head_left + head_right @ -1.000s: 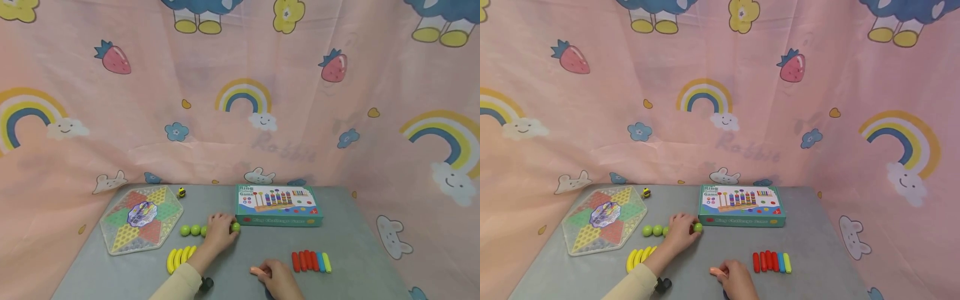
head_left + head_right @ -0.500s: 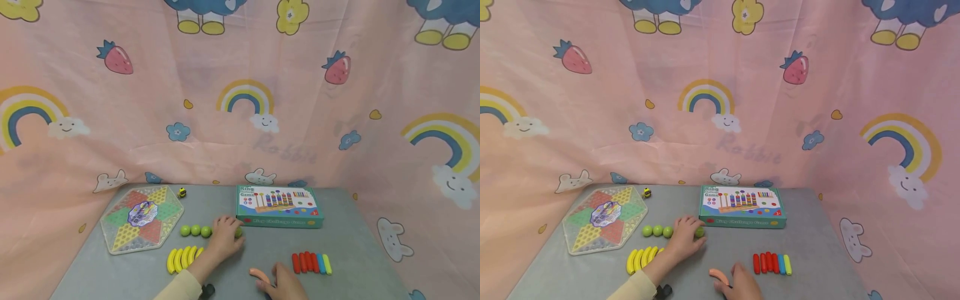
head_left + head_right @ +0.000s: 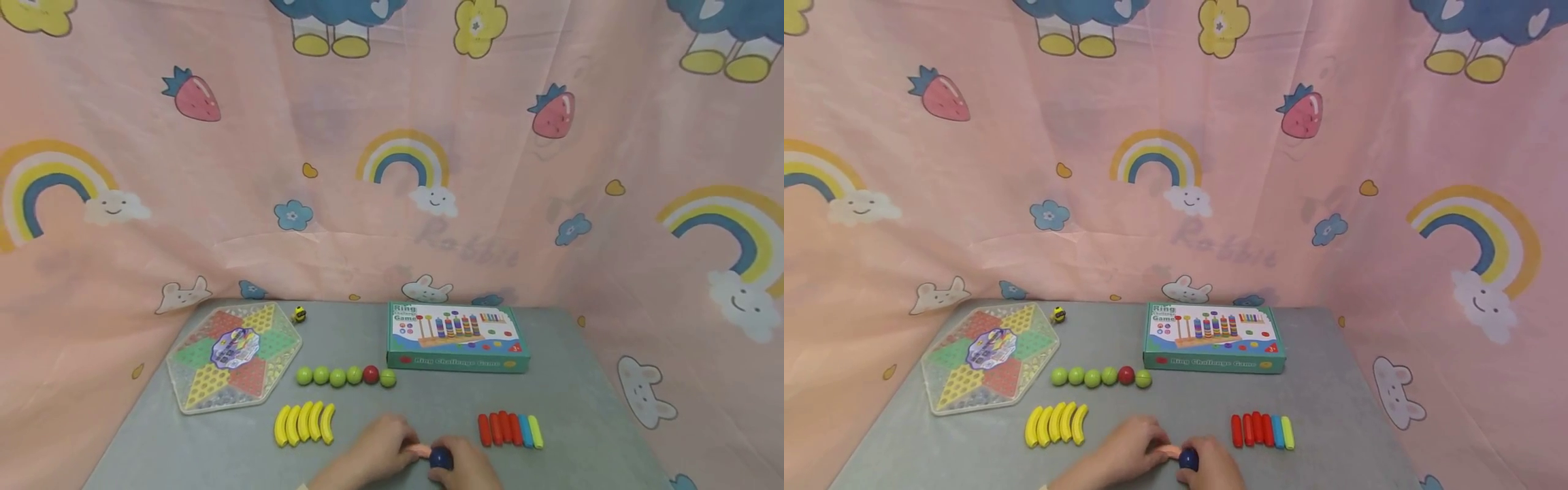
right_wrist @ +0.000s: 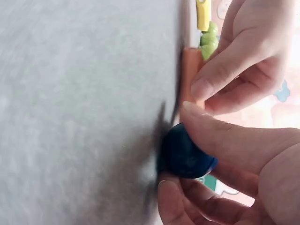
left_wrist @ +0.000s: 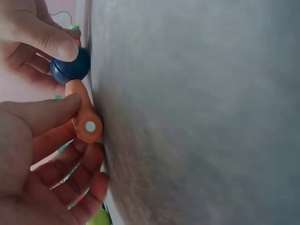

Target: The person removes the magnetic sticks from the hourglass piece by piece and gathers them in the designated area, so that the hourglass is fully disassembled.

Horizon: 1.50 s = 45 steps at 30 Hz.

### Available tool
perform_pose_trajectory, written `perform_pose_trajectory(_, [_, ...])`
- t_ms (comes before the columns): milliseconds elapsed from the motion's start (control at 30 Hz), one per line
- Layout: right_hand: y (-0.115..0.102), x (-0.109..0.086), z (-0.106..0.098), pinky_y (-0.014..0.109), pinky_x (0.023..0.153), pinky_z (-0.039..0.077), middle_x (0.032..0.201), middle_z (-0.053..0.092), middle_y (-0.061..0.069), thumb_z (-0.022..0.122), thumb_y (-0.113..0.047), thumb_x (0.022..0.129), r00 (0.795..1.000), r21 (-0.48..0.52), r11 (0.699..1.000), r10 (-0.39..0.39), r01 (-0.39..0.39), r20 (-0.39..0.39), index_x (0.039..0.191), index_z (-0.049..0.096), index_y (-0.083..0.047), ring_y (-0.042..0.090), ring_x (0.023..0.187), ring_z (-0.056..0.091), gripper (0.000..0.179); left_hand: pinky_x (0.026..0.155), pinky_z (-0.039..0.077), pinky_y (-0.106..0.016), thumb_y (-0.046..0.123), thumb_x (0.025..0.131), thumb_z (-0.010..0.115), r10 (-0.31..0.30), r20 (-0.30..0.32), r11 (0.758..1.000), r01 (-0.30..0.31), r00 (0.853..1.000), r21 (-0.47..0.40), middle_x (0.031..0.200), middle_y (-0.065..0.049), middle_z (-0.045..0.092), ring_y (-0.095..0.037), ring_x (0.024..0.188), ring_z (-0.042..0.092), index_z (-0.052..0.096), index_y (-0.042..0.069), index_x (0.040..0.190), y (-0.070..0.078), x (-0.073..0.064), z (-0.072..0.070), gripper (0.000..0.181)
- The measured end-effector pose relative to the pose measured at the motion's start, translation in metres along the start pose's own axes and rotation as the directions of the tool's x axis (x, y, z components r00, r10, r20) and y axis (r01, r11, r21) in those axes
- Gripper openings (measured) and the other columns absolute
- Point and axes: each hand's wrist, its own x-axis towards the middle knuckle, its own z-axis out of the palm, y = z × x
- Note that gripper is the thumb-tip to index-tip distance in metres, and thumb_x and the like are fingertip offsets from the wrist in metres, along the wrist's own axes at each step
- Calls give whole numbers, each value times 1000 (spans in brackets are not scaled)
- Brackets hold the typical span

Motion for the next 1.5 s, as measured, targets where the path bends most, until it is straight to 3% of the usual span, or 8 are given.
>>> perform_pose_trajectory(267, [3, 5, -1, 52, 88, 52, 98, 69, 4, 86, -21, 79, 997, 26, 997, -70, 70, 16, 108, 74, -8, 26, 95, 63, 34, 59, 43, -23, 18, 81, 77, -123, 5, 983, 123, 992, -139, 70, 11, 55, -3, 62, 49, 73, 15, 80, -1, -10, 3, 5])
perform_pose_trajectory(500, [1, 6, 1, 54, 86, 52, 97, 69, 6, 86, -20, 79, 994, 0, 994, -107, 107, 7, 106, 74, -7, 27, 93, 63, 32, 54, 41, -25, 19, 84, 76, -175, -45, 979, 169, 984, -112, 65, 8, 52, -7, 57, 47, 67, 15, 71, 4, -16, 4, 16])
perform_pose_trajectory(767, [3, 6, 4, 56, 89, 51, 103, 68, 10, 85, -18, 79, 998, -2, 998, -67, 67, -6, 107, 73, -7, 33, 99, 63, 33, 57, 43, -35, 18, 86, 73, -312, -52, 949, 309, 949, -64, 74, 1, 54, -15, 64, 50, 63, 12, 81, -5, -22, -7, 13])
perform_pose_trajectory(867, [4, 7, 2, 57, 89, 51, 102, 68, 10, 85, -18, 80, 995, -5, 995, -99, 99, 4, 107, 73, -6, 33, 98, 63, 32, 69, 52, -36, 33, 87, 76, -237, -15, 971, 237, 971, 13, 94, 0, 63, -15, 80, 60, 68, 13, 108, -12, -23, -12, 31])
perform_pose_trajectory(1000, [6, 6, 1, 57, 88, 51, 100, 68, 10, 84, -18, 80, 990, -17, 990, -140, 140, 1, 106, 72, -5, 34, 96, 63, 31, 85, 54, -30, 36, 78, 86, -99, 124, 992, 89, 987, 84, 122, 7, 57, -6, 95, 57, 54, 24, 144, -20, -26, -21, 74])
perform_pose_trajectory(1167, [8, 6, 1, 57, 88, 51, 101, 67, 11, 84, -19, 81, 986, -23, 987, -163, 162, -22, 105, 72, -6, 34, 95, 63, 30, 84, 53, -23, 15, 76, 86, -37, 207, 999, 35, 978, 11, 121, 12, 53, 1, 91, 51, 57, 24, 142, -21, -28, -29, 73])
perform_pose_trajectory(1300, [8, 5, 1, 58, 88, 51, 101, 67, 11, 84, -19, 80, 985, -27, 985, -171, 171, -30, 105, 72, -6, 34, 96, 62, 30, 90, 53, -28, 19, 76, 85, -41, 152, 999, 41, 988, -1, 121, 10, 55, -1, 98, 55, 59, 18, 138, -25, -28, -29, 67])
perform_pose_trajectory(1500, [6, 5, 0, 59, 90, 50, 104, 66, 12, 84, -19, 81, 990, -5, 990, -138, 138, 10, 108, 72, -6, 35, 99, 61, 32, 104, 45, -51, 30, 73, 87, -80, -96, 982, 94, 992, 161, 128, 0, 61, -22, 120, 55, 61, 13, 133, -42, -36, -43, 67])
